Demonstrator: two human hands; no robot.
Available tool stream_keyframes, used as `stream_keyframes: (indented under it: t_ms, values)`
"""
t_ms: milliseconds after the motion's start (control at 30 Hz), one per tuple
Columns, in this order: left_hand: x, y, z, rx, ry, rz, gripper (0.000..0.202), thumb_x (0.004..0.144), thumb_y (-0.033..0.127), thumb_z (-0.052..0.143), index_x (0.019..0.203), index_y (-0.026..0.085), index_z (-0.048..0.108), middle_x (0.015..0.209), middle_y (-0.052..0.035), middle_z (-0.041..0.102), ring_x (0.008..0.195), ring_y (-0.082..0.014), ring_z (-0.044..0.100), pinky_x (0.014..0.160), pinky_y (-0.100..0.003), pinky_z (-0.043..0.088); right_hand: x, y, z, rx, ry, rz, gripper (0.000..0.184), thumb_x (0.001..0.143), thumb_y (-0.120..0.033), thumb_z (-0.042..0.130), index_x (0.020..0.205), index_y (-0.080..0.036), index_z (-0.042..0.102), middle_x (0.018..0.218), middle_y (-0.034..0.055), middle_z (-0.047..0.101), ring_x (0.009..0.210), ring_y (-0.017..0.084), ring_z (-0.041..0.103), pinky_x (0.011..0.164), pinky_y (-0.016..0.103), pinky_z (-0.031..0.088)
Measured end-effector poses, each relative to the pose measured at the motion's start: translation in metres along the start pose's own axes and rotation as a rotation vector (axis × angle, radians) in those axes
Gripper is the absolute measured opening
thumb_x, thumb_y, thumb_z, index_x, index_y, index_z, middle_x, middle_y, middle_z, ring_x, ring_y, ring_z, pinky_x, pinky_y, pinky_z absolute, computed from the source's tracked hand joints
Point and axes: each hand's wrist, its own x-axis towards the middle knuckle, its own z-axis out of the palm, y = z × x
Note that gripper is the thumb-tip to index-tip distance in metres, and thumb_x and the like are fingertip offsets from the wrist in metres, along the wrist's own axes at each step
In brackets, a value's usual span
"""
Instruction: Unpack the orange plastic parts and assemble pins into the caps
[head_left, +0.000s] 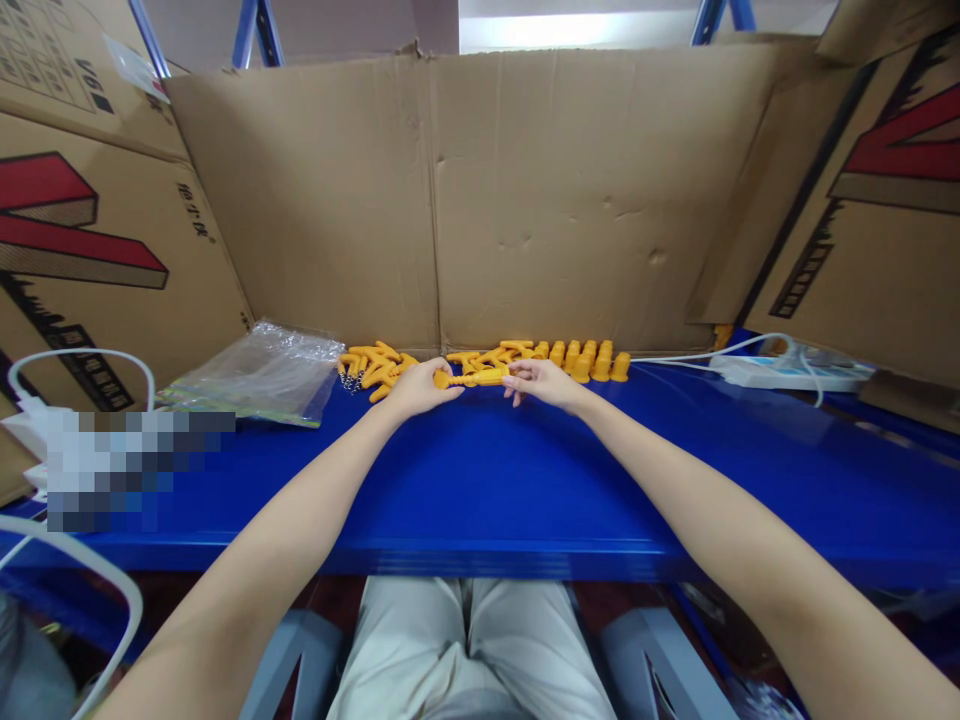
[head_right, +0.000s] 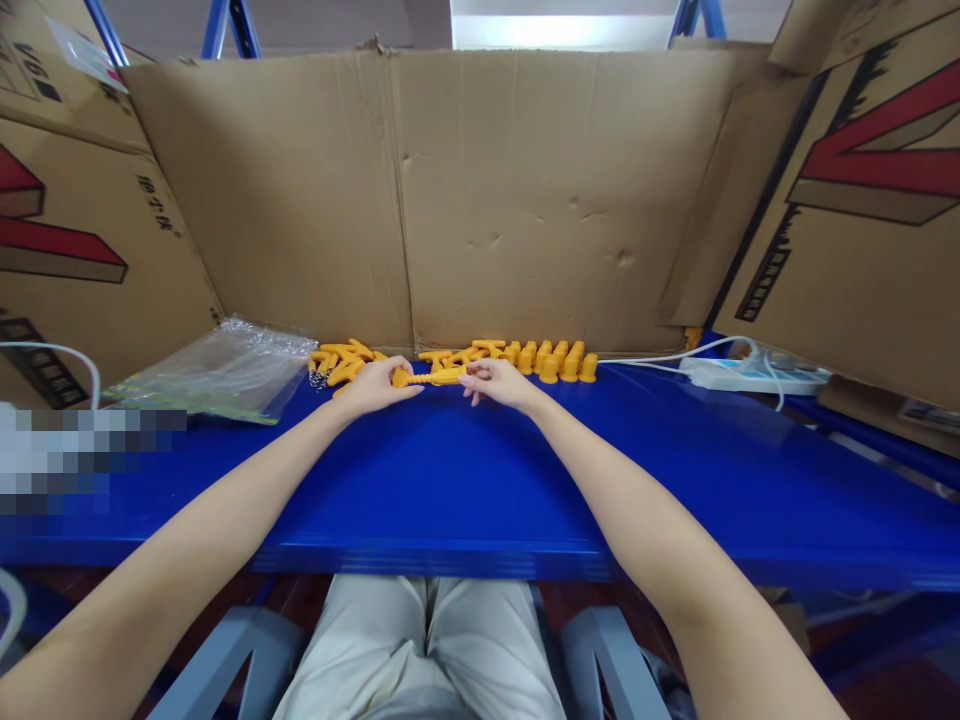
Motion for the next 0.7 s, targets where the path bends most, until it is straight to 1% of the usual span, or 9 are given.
stream_keyframes:
  t_ms: [33,133,267,367,467,533,567,633,700]
  values:
    - [-0.0004,0.0012,-0.0003,0.001,0.0,0.0,0.028,0.067,0.042,0.067,0.083,0.019,0.058,0.062,0.003,0.053,0.06,-0.013,0.047,0.058,-0.025,0.03,-0.0007,-0.001,0.0002,-0.009,-0.007,0.004,0.027,0.078,-0.038,0.069,0.081,-0.012,0.061,0.064,0.004,0.067,0.046,0.008,0.06,0.052,0.021,0.052]
    - [-0.001,0.0043,-0.0006,0.013,-0.002,-0.007,0.031,0.067,0.044,0.066,0.085,0.02,0.059,0.059,0.0035,0.05,0.059,-0.0132,0.045,0.057,-0.025,0.029,-0.0019,-0.0038,0.0021,-0.025,-0.018,0.073,0.046,0.084,-0.053,0.055,0.063,-0.013,0.057,0.053,0.006,0.064,0.037,0.009,0.055,0.041,0.02,0.046]
    - [-0.0007,0.0057,0.0001,0.022,-0.007,-0.008,0.033,0.067,0.046,0.065,0.085,0.02,0.058,0.058,0.0038,0.048,0.058,-0.0133,0.044,0.058,-0.025,0.028,-0.0019,-0.0067,0.0058,-0.042,0.014,0.21,0.054,0.09,-0.056,0.043,0.062,-0.012,0.059,0.045,0.0041,0.059,0.03,0.008,0.05,0.033,0.018,0.038]
    - [-0.0004,0.0054,0.0003,0.028,-0.014,-0.014,0.034,0.067,0.047,0.065,0.085,0.02,0.058,0.058,0.0036,0.048,0.058,-0.0137,0.045,0.058,-0.025,0.028,-0.0022,-0.0084,0.0062,-0.054,0.025,0.26,0.055,0.092,-0.056,0.038,0.065,-0.012,0.059,0.046,0.0044,0.059,0.03,0.007,0.049,0.031,0.017,0.035]
    - [-0.0001,0.0044,0.0003,0.033,-0.016,-0.019,0.033,0.067,0.047,0.065,0.086,0.02,0.058,0.06,0.0029,0.05,0.059,-0.0138,0.045,0.058,-0.025,0.028,-0.0034,-0.0091,0.0043,-0.003,0.011,0.251,0.042,0.09,-0.051,0.047,0.08,-0.013,0.062,0.065,0.0071,0.069,0.038,0.008,0.057,0.035,0.017,0.04]
    - [0.0003,0.0032,0.0007,0.032,-0.009,-0.013,0.033,0.067,0.047,0.064,0.085,0.02,0.059,0.062,0.0024,0.051,0.06,-0.0139,0.045,0.058,-0.025,0.029,-0.004,-0.0089,0.0029,0.041,0.006,0.223,0.026,0.086,-0.039,0.06,0.096,-0.015,0.062,0.084,0.0074,0.072,0.049,0.009,0.064,0.042,0.016,0.046]
    - [0.0005,0.0026,0.001,0.031,-0.005,-0.008,0.033,0.067,0.047,0.064,0.085,0.02,0.059,0.062,0.0022,0.052,0.06,-0.014,0.046,0.059,-0.026,0.029,-0.0042,-0.0087,0.0025,0.054,0.008,0.209,0.025,0.084,-0.032,0.065,0.102,-0.016,0.061,0.091,0.0072,0.072,0.054,0.01,0.066,0.045,0.016,0.048]
    - [0.0009,0.0015,0.0015,0.029,-0.001,0.0,0.033,0.067,0.047,0.064,0.085,0.02,0.059,0.063,0.0019,0.053,0.061,-0.0141,0.046,0.058,-0.026,0.029,-0.0041,-0.0082,0.0023,0.063,0.015,0.188,0.025,0.081,-0.024,0.067,0.104,-0.015,0.061,0.094,0.0073,0.071,0.058,0.01,0.067,0.05,0.016,0.049]
    - [0.0012,0.0009,0.0019,0.03,0.0,0.0,0.033,0.067,0.046,0.065,0.085,0.02,0.059,0.064,0.0019,0.053,0.06,-0.014,0.046,0.058,-0.026,0.029,-0.0038,-0.008,0.0029,0.065,0.015,0.183,0.018,0.084,-0.025,0.064,0.097,-0.014,0.063,0.09,0.0081,0.072,0.056,0.009,0.066,0.05,0.016,0.049]
